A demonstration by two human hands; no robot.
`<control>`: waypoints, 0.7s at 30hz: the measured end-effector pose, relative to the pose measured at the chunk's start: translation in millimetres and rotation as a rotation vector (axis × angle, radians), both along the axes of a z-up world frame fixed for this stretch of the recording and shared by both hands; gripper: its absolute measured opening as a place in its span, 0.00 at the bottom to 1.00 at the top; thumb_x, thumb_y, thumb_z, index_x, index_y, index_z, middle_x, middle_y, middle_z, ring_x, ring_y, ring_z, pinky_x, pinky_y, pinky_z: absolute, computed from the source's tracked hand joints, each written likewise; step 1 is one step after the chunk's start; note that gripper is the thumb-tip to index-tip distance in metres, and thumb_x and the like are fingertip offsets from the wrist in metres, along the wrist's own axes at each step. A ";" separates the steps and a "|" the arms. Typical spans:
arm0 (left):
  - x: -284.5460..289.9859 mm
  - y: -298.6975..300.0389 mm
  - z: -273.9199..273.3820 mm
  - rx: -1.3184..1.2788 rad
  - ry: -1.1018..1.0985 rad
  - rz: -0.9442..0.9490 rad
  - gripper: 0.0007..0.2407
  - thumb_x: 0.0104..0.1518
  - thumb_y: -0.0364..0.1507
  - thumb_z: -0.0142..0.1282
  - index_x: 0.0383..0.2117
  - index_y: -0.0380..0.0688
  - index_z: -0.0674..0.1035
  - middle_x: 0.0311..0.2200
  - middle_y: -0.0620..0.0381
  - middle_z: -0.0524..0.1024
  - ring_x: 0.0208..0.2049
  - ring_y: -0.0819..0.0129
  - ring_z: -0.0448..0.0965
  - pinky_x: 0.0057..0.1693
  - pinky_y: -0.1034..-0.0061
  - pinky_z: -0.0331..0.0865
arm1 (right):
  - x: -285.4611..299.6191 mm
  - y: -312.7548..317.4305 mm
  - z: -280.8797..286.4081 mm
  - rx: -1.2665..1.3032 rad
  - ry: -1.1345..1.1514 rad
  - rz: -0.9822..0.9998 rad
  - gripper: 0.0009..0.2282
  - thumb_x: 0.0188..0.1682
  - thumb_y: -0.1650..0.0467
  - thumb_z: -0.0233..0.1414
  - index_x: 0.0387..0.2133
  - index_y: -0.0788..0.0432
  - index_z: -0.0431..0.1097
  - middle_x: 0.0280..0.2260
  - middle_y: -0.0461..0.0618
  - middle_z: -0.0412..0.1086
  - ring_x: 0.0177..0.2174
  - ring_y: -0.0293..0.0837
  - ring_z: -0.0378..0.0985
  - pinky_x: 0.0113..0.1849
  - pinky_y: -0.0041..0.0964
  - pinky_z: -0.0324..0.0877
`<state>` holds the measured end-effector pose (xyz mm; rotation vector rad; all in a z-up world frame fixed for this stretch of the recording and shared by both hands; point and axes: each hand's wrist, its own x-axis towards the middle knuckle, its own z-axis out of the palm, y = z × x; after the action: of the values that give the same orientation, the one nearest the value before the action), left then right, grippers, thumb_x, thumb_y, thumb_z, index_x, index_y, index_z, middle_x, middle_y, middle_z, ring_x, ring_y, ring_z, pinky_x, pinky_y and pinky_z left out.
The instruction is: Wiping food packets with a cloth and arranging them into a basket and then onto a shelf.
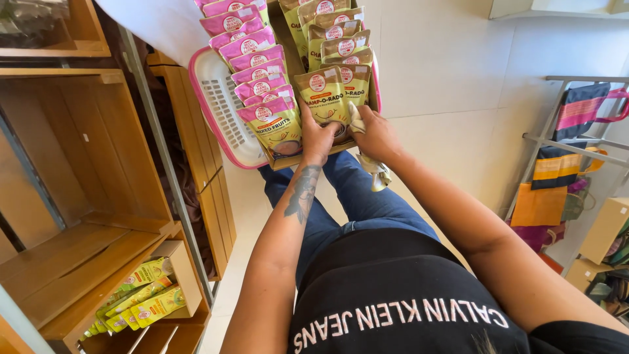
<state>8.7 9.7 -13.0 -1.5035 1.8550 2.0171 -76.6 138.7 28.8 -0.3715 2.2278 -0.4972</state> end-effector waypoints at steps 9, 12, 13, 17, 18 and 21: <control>-8.1 18.7 -12.7 -0.273 0.167 -0.007 0.40 0.40 0.22 0.63 0.68 0.43 0.61 0.58 0.34 0.64 0.63 0.37 0.64 0.68 0.48 0.57 | -11.3 -5.0 28.7 -0.063 -0.109 -0.226 0.16 0.51 0.61 0.54 0.49 0.49 0.62 0.42 0.69 0.72 0.49 0.73 0.72 0.51 0.66 0.66; -7.1 28.6 -22.2 -0.227 0.077 -0.110 0.40 0.45 0.26 0.64 0.70 0.50 0.59 0.67 0.39 0.57 0.69 0.40 0.57 0.71 0.51 0.54 | -15.7 3.3 36.3 -0.092 -0.071 -0.342 0.13 0.53 0.63 0.49 0.49 0.50 0.62 0.41 0.69 0.72 0.49 0.73 0.71 0.49 0.66 0.67; -7.1 30.1 -24.6 -0.266 0.109 -0.149 0.40 0.47 0.24 0.62 0.71 0.48 0.57 0.68 0.35 0.53 0.69 0.35 0.54 0.71 0.47 0.52 | -17.7 8.9 25.6 -0.084 -0.031 -0.316 0.13 0.52 0.63 0.50 0.48 0.51 0.62 0.42 0.69 0.71 0.48 0.74 0.71 0.48 0.67 0.67; -1.0 26.7 -11.8 -0.210 0.123 -0.197 0.42 0.52 0.21 0.59 0.73 0.45 0.46 0.71 0.32 0.44 0.71 0.32 0.45 0.72 0.45 0.47 | -17.9 4.1 8.7 -0.018 0.078 -0.204 0.13 0.48 0.64 0.52 0.44 0.54 0.64 0.41 0.67 0.68 0.45 0.74 0.73 0.46 0.68 0.70; -0.5 25.5 -14.5 -0.211 0.119 -0.202 0.42 0.52 0.21 0.59 0.73 0.45 0.46 0.71 0.32 0.44 0.71 0.32 0.45 0.72 0.45 0.47 | -19.4 0.9 11.3 -0.019 0.074 -0.208 0.13 0.48 0.64 0.52 0.44 0.54 0.64 0.41 0.67 0.68 0.45 0.74 0.73 0.46 0.68 0.70; 2.8 22.7 -20.5 -0.190 0.058 -0.212 0.40 0.53 0.23 0.57 0.73 0.47 0.48 0.71 0.37 0.45 0.71 0.33 0.47 0.72 0.44 0.49 | -21.5 -3.8 15.8 0.025 0.059 -0.154 0.14 0.48 0.66 0.50 0.45 0.56 0.63 0.43 0.65 0.66 0.45 0.74 0.73 0.46 0.68 0.70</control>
<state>11.6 32.4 -33.5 -1.2322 2.1788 1.8548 -98.1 134.9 44.6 -0.2051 2.3288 -0.5454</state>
